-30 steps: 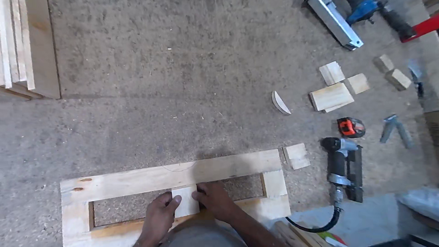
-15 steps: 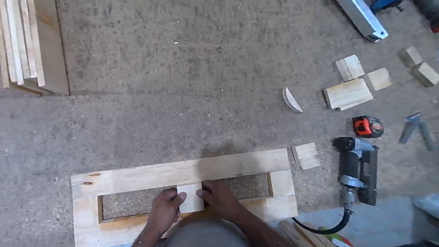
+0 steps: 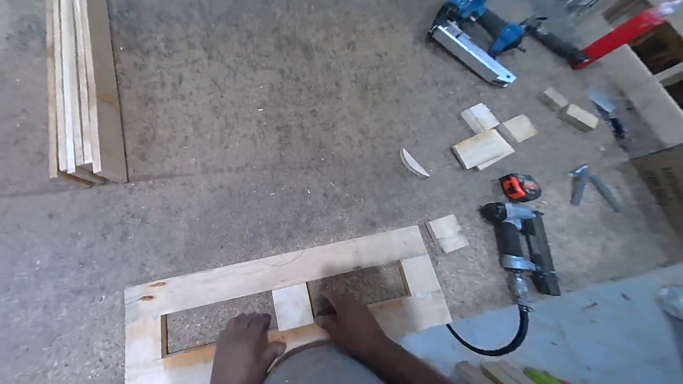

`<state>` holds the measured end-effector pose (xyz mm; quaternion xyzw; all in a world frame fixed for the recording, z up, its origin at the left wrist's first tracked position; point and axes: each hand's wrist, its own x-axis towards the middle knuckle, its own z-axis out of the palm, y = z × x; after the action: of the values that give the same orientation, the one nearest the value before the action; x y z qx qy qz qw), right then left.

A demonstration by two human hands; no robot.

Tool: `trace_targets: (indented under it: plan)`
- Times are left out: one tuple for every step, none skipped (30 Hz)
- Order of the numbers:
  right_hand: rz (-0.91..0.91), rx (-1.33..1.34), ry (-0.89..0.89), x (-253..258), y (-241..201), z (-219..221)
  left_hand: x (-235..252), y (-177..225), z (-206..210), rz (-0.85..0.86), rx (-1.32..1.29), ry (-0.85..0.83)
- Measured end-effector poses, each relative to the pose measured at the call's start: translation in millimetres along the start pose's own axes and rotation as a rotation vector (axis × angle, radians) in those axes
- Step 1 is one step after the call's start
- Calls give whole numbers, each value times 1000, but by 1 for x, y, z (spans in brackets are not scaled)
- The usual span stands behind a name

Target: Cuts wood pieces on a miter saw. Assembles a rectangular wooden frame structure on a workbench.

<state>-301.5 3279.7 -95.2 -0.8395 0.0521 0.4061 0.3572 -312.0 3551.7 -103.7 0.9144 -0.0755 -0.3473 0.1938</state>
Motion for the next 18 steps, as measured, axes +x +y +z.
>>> trace_targets:
  plan:
    - [-3,47,22,-2,0,3,-8,-5,3,25,80,-19]
    - [-6,108,42,-1,-1,8,-15,-7,6,53,118,-14]
    - [-9,164,55,1,-4,13,-22,-10,11,103,156,34]
    - [-13,206,62,6,-6,17,-27,-14,18,162,191,92]
    - [-18,230,61,11,-8,21,-30,-16,23,213,216,136]
    - [-26,249,60,16,-9,24,-32,-16,27,250,234,158]
    - [-35,267,63,19,-10,25,-32,-15,29,268,255,163]
    - [-51,288,71,19,-12,23,-31,-13,28,263,266,140]
    - [-69,318,83,15,-16,18,-31,-11,25,255,266,107]
    - [-80,360,107,8,-21,11,-32,-10,21,252,262,77]
    - [-89,424,142,-3,-26,2,-34,-8,17,260,253,56]
    - [-102,499,192,-16,-30,-8,-38,-6,11,268,235,31]
    - [-126,579,265,-31,-34,-19,-44,-2,2,284,211,12]
    - [-161,646,343,-47,-37,-30,-51,2,-10,301,188,-19]
    - [-225,673,428,-62,-37,-40,-60,6,-25,316,157,-49]
    - [-310,651,524,-75,-35,-49,-71,10,-43,329,113,-25]
    - [-397,580,624,-85,-32,-57,-80,14,-63,357,57,88]
    - [-459,479,726,-90,-29,-62,-85,17,-85,381,23,204]
